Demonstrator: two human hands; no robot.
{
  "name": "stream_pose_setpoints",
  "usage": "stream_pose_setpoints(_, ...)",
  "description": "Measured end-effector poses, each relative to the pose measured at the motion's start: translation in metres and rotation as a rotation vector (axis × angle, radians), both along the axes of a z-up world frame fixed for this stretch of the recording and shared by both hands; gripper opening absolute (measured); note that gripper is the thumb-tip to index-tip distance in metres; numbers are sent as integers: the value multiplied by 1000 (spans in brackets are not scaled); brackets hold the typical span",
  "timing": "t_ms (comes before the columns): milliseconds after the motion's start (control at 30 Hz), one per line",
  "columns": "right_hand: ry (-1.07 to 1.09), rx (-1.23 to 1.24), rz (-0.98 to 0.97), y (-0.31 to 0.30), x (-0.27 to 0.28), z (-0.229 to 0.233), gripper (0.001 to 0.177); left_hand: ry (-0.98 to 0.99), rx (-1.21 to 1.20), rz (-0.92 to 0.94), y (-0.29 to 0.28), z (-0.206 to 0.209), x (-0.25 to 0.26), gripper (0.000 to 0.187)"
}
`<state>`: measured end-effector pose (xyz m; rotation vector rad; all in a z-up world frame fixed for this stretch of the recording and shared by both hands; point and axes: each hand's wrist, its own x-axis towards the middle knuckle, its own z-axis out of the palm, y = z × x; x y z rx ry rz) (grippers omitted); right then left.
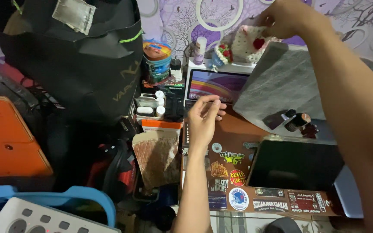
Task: Organize various electronic and personal items on a desk and in storage containers.
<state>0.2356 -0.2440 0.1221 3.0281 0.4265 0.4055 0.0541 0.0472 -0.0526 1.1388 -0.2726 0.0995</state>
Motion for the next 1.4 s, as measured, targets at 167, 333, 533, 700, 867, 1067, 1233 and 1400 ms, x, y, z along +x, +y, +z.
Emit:
stream_pose_setpoints(167, 11, 32, 96, 11, -8, 5, 42, -15, 2, -20, -6, -15, 13, 25)
stream_pose_setpoints(333, 65, 42, 2, 19, -14, 7, 46, -214, 342, 378, -28, 7, 47, 52)
stream_pose_setpoints(533, 100, 12, -19, 19, -3, 2, 45, -309, 710, 574, -48, -4, 106, 66)
stream_pose_setpoints(700, 169, 54, 15, 32, -7, 9, 47, -376, 649, 585, -49, -23, 115, 62)
stream_pose_setpoints(867, 251, -131, -98, 43, -10, 11, 45, -278, 747, 655, -43, -24, 113, 62)
stream_pose_setpoints(1067, 240, -29, -1, 45, -11, 11, 44, -159, 668, 640, -34, -36, 115, 66)
stream_pose_setpoints(1233, 207, -81, 31, 42, -4, 6, 44, -233, 586, 709, -38, -52, 119, 61)
stream_pose_setpoints(1400, 156, -123, 9, 40, -4, 6, 36, -198, 559, 678, -32, -49, 118, 64)
